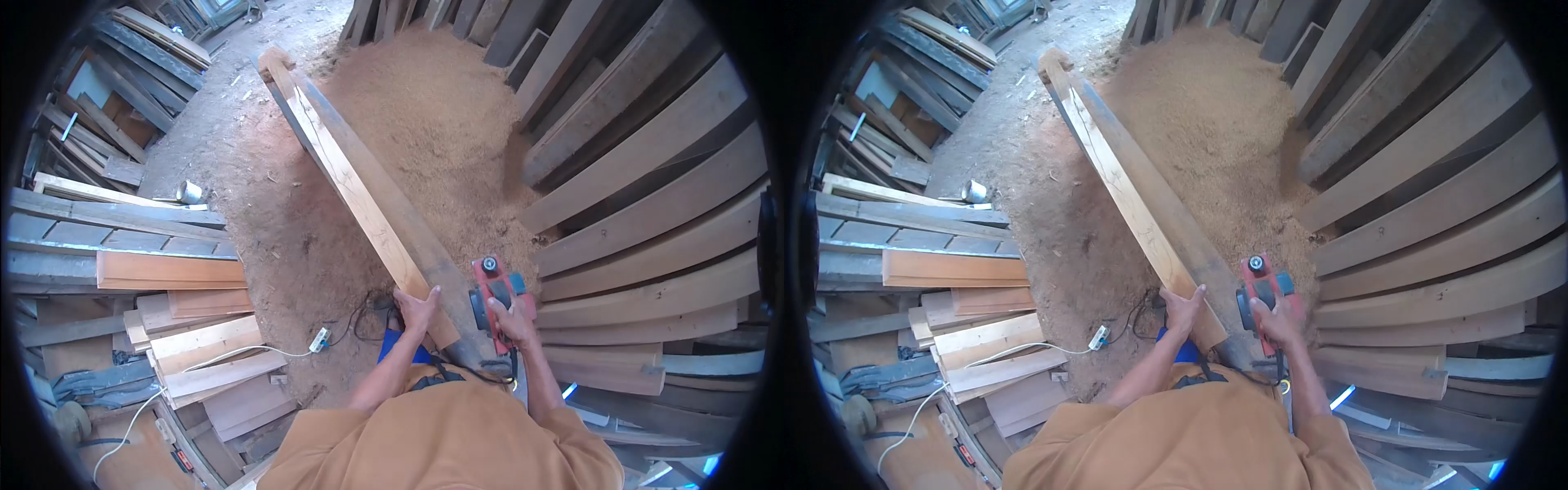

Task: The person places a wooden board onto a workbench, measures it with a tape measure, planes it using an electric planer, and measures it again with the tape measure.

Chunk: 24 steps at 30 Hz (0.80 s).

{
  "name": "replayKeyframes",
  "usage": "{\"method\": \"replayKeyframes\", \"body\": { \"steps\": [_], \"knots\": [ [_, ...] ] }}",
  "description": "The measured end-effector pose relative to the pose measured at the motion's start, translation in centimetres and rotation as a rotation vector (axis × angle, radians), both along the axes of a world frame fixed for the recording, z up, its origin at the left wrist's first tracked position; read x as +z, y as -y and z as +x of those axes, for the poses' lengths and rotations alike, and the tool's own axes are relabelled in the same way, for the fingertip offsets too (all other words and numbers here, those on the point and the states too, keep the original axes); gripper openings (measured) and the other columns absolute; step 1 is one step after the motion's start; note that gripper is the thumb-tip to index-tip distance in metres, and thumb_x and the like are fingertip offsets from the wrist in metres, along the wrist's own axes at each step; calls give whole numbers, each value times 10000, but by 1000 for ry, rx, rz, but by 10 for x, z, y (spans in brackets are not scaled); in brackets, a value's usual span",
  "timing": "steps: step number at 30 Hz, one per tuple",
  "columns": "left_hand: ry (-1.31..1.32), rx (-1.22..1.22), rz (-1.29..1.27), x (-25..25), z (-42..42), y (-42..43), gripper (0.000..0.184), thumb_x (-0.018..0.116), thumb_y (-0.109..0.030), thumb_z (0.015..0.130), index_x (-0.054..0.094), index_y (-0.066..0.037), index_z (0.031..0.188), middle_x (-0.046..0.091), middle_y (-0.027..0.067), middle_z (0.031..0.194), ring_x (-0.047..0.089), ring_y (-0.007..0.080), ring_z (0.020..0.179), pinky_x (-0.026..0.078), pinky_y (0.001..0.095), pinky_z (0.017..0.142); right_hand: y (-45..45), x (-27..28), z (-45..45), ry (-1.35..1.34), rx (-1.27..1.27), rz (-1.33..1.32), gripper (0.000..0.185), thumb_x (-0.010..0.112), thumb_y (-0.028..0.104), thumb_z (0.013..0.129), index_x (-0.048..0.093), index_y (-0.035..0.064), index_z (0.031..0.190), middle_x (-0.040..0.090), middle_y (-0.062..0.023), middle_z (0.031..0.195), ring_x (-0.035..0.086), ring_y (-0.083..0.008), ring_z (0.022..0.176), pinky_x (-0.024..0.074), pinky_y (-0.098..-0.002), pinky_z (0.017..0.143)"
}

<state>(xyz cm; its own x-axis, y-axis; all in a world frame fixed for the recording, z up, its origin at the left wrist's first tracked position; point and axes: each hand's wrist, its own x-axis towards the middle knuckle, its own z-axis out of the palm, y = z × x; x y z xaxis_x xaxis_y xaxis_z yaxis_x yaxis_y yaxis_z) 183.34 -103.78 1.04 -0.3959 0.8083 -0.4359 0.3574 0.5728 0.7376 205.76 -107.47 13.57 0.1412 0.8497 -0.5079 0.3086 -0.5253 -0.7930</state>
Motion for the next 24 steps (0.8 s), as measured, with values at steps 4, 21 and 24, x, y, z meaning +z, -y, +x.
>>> {"method": "replayKeyframes", "body": {
  "steps": [4, 21, 24],
  "knots": [
    [-85, 18, 33, 9, 6, -6, 898, 837, -352, 736, 311, 66, 1333, 539, 351, 1280, 573, 474, 1205, 473, 484, 1040, 21, -32, 13, -86, -40, -46, 322, 660, 319, 959, 639, 29, 1095, 583, 25, 681, 537, -65, 541, 434, -258, 494],
    [-216, -69, 20, -1, -154, 68, 868, 852, -322, 651, 382, 27, 1293, 673, 275, 1124, 683, 438, 1055, 552, 483, 918, 14, -86, -24, -190, 164, -156, 361, 656, 362, 952, 619, 78, 732, 600, -13, 605, 586, -113, 533, 448, -300, 484],
    [-147, -64, -7, 11, -173, 72, 859, 857, -288, 643, 401, 36, 1295, 635, 261, 1189, 651, 378, 1129, 526, 447, 976, 19, -110, -28, -221, 149, -126, 324, 675, 366, 933, 630, 59, 838, 588, -7, 618, 572, -115, 528, 450, -301, 484]
  ]
}}
